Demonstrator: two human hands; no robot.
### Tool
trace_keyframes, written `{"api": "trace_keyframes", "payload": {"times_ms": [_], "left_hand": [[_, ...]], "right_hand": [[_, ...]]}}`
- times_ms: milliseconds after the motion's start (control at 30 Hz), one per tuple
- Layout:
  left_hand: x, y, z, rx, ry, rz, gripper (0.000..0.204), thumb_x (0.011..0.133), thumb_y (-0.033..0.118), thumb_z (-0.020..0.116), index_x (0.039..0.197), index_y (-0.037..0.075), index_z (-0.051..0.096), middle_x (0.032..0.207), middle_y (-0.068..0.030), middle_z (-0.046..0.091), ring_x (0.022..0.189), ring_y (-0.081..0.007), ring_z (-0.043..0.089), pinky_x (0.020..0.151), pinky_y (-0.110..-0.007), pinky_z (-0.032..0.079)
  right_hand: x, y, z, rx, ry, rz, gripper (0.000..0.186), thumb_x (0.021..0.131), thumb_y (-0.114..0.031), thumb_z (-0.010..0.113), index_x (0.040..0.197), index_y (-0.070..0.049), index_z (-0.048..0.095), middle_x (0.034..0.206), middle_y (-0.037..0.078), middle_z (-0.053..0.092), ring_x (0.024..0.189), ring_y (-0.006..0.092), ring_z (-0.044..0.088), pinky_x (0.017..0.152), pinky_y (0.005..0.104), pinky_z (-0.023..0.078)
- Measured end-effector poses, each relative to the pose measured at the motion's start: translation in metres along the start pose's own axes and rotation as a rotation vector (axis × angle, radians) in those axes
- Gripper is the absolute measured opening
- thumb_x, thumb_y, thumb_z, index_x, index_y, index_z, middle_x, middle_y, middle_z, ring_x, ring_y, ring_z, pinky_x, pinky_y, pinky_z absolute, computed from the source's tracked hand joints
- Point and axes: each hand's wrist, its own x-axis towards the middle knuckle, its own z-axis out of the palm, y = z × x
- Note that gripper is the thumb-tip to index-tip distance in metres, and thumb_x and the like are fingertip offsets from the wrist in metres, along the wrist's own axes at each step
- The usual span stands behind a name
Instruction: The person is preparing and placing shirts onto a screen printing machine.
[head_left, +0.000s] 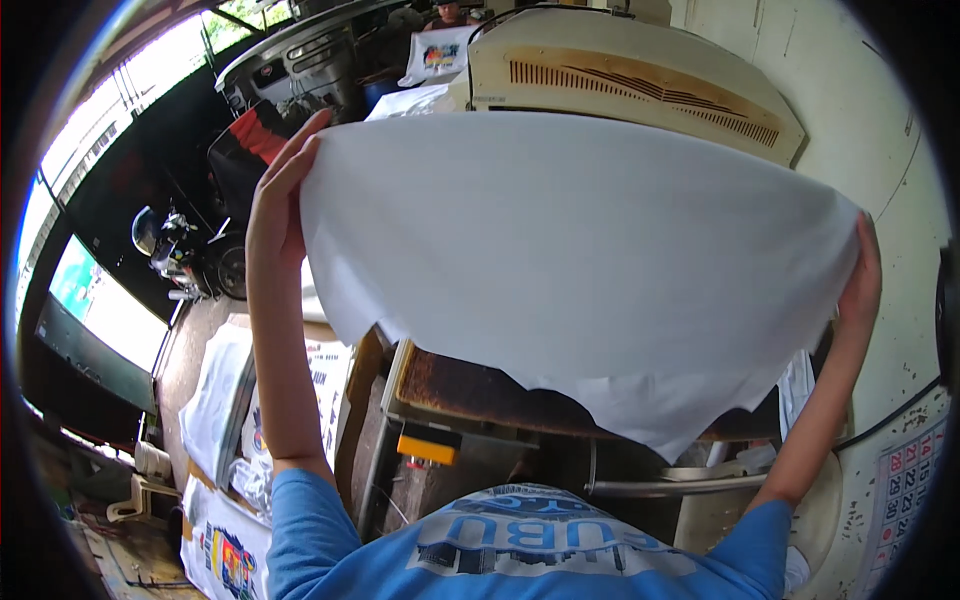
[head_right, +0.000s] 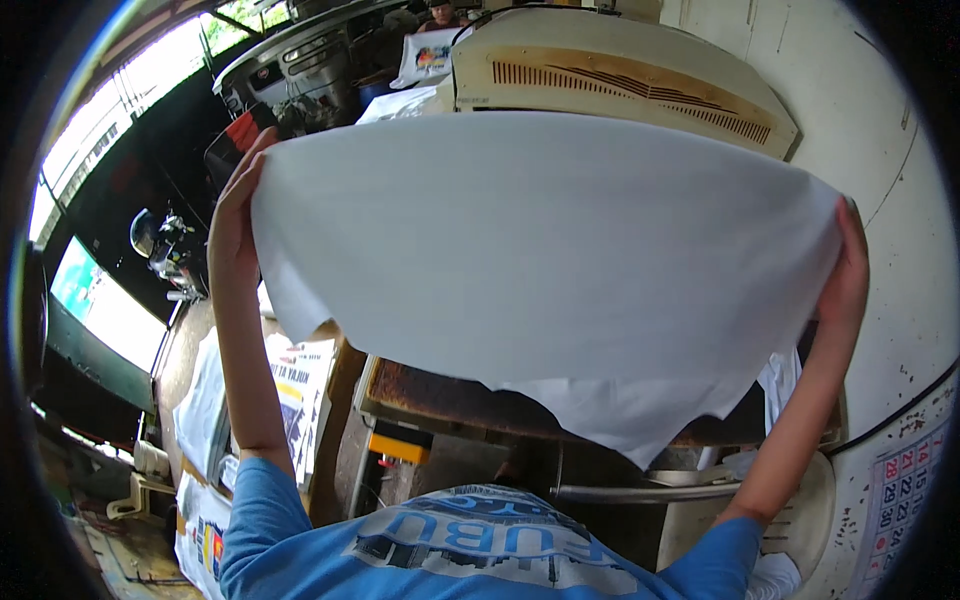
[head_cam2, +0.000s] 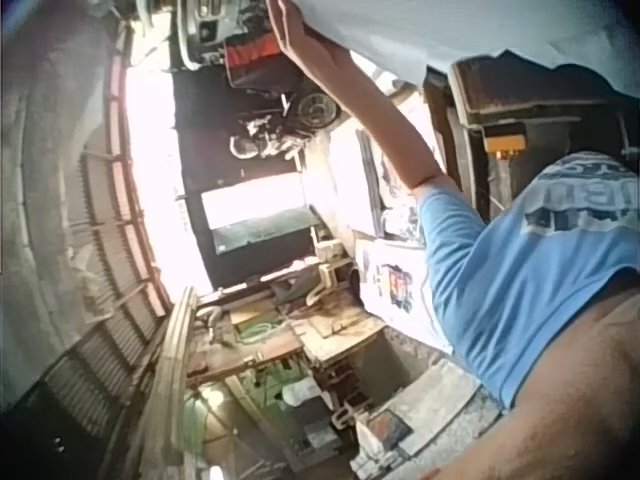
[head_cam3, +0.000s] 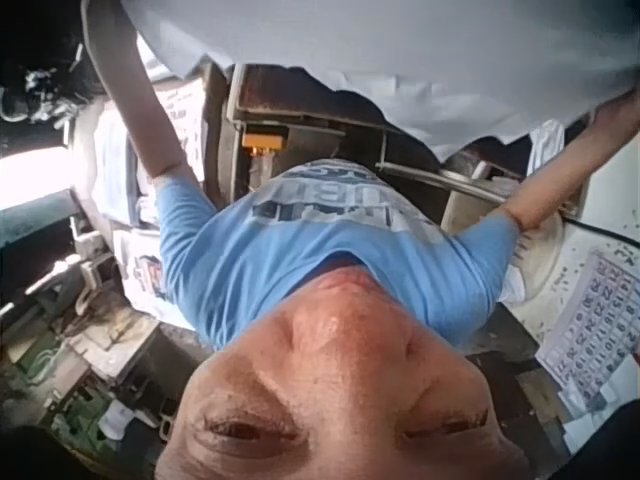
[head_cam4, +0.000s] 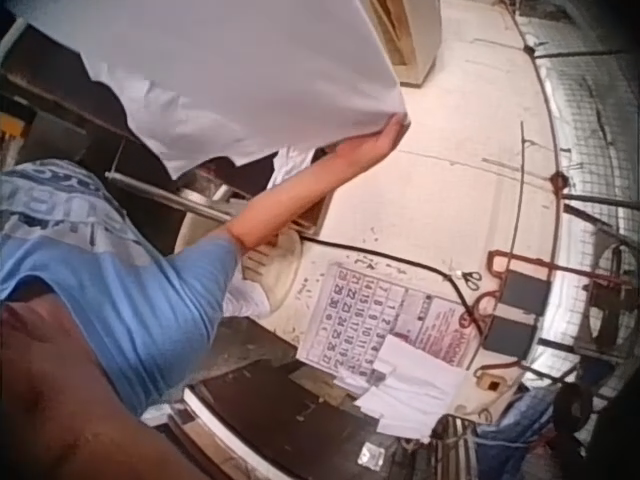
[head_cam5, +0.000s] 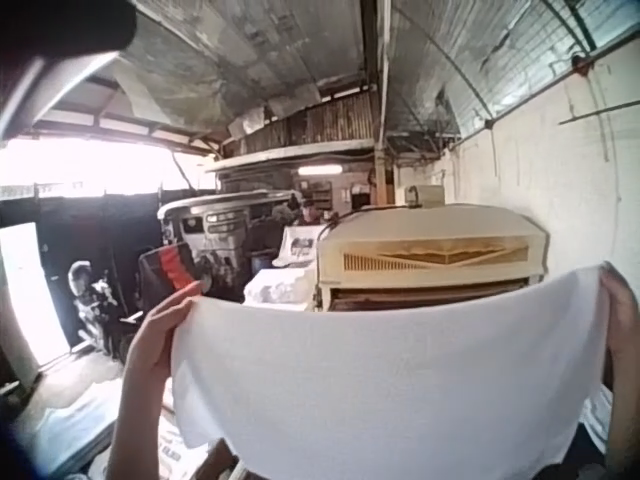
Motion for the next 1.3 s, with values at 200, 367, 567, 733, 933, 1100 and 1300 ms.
{"api": "trace_keyframes", "payload": {"times_ms": [200, 367, 567, 733, 933, 1100, 1300], "left_hand": [[0.147, -0.106, -0.031, 0.337, -0.238, -0.324, 0.041, 0.08, 0.012, 0.055, 0.119, 0.001, 0.049, 0.109, -0.008, 0.056, 0.092, -0.0109, 0.054, 0.081, -0.023, 0.042], [0.239, -0.135, 0.007, 0.018, 0.0, 0.154, 0.05, 0.077, -0.004, 0.049, 0.126, -0.001, 0.039, 0.115, -0.0101, 0.051, 0.093, -0.0147, 0.05, 0.082, -0.025, 0.04], [0.253, -0.152, -0.005, 0.012, -0.073, 0.122, 0.05, 0.075, -0.003, 0.054, 0.124, 0.001, 0.043, 0.112, -0.0099, 0.053, 0.093, -0.0152, 0.054, 0.081, -0.025, 0.042], [0.224, -0.248, -0.046, 0.095, -0.008, -0.113, 0.05, 0.073, -0.001, 0.06, 0.121, 0.001, 0.047, 0.109, -0.0123, 0.055, 0.088, -0.0162, 0.056, 0.077, -0.023, 0.046], [0.146, -0.351, -0.047, 0.093, 0.151, -0.481, 0.051, 0.072, -0.005, 0.057, 0.121, 0.003, 0.047, 0.098, -0.0116, 0.059, 0.079, -0.0175, 0.059, 0.069, -0.027, 0.05], [0.087, -0.381, -0.083, 0.233, 0.144, -0.537, 0.051, 0.072, 0.002, 0.061, 0.121, 0.002, 0.047, 0.1, -0.0089, 0.059, 0.082, -0.014, 0.056, 0.072, -0.024, 0.046], [0.028, -0.366, -0.064, 0.507, -0.039, -0.559, 0.038, 0.077, 0.01, 0.059, 0.114, 0.007, 0.056, 0.094, -0.0037, 0.06, 0.079, -0.0091, 0.055, 0.071, -0.021, 0.043]], "right_hand": [[0.119, 0.08, 0.018, -0.161, -0.141, 0.144, 0.031, 0.085, -0.024, 0.052, 0.108, -0.003, 0.051, 0.101, 0.002, 0.056, 0.093, 0.0117, 0.051, 0.082, 0.0252, 0.038], [0.181, 0.097, 0.043, -0.068, 0.002, -0.062, 0.029, 0.087, -0.022, 0.051, 0.109, -0.004, 0.05, 0.105, 0.002, 0.054, 0.096, 0.012, 0.05, 0.085, 0.0281, 0.037], [0.188, 0.131, 0.032, 0.024, 0.036, -0.086, 0.024, 0.088, -0.023, 0.049, 0.105, -0.006, 0.052, 0.098, 0.002, 0.055, 0.095, 0.0114, 0.051, 0.082, 0.0277, 0.039], [0.176, 0.233, -0.002, -0.19, 0.088, 0.05, 0.015, 0.085, -0.022, 0.052, 0.08, -0.008, 0.055, 0.074, -0.002, 0.052, 0.07, 0.0077, 0.049, 0.065, 0.0232, 0.039], [0.121, 0.337, -0.04, -0.373, 0.213, 0.133, 0.021, 0.084, -0.018, 0.052, 0.066, -0.009, 0.045, 0.058, -0.006, 0.036, 0.053, 0.0029, 0.035, 0.045, 0.0217, 0.028], [0.071, 0.371, -0.046, -0.473, 0.24, 0.455, 0.018, 0.083, -0.019, 0.054, 0.071, -0.006, 0.05, 0.059, -0.004, 0.041, 0.056, 0.0061, 0.04, 0.05, 0.0263, 0.034], [0.009, 0.372, -0.073, -0.885, 0.241, 0.347, 0.018, 0.075, -0.016, 0.061, 0.073, 0.0, 0.055, 0.056, 0.004, 0.05, 0.05, 0.0119, 0.048, 0.047, 0.0296, 0.038]]}}
